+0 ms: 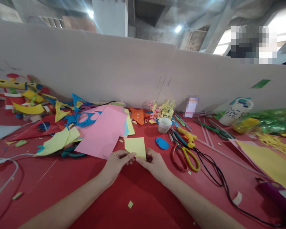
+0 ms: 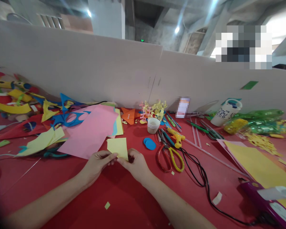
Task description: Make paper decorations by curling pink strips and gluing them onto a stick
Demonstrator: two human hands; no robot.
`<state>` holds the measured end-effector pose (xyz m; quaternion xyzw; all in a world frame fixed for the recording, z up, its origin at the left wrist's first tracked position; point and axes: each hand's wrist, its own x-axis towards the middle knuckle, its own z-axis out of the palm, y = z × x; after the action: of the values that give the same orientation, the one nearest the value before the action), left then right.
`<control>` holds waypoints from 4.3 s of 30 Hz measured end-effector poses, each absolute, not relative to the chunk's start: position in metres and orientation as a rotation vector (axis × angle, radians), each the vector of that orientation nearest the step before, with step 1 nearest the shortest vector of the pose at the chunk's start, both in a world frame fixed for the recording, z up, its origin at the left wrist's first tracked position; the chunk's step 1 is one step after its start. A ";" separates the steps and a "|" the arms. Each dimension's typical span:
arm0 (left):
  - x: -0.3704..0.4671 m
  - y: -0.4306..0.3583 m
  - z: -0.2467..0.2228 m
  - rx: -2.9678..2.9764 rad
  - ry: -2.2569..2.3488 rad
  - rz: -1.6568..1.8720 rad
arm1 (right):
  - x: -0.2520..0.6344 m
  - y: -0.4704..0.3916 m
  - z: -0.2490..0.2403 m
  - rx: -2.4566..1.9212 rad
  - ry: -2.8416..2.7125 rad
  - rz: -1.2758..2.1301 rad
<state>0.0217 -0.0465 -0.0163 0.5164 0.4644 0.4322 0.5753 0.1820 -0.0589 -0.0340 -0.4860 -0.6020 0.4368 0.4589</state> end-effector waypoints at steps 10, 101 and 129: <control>0.025 -0.048 -0.011 1.251 1.111 0.984 | 0.180 -0.063 -0.024 -1.058 -1.516 1.174; 0.023 -0.048 -0.015 1.254 1.035 0.974 | 0.180 -0.064 -0.035 -1.112 -1.591 1.186; 0.023 -0.048 -0.014 1.169 1.075 1.014 | 0.180 -0.066 -0.031 -1.177 -1.700 1.030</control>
<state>0.0233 -0.0478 -0.0143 0.5019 0.4614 0.4351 0.5881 0.1804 -0.0662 -0.0310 -0.4661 -0.6732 0.4077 0.4041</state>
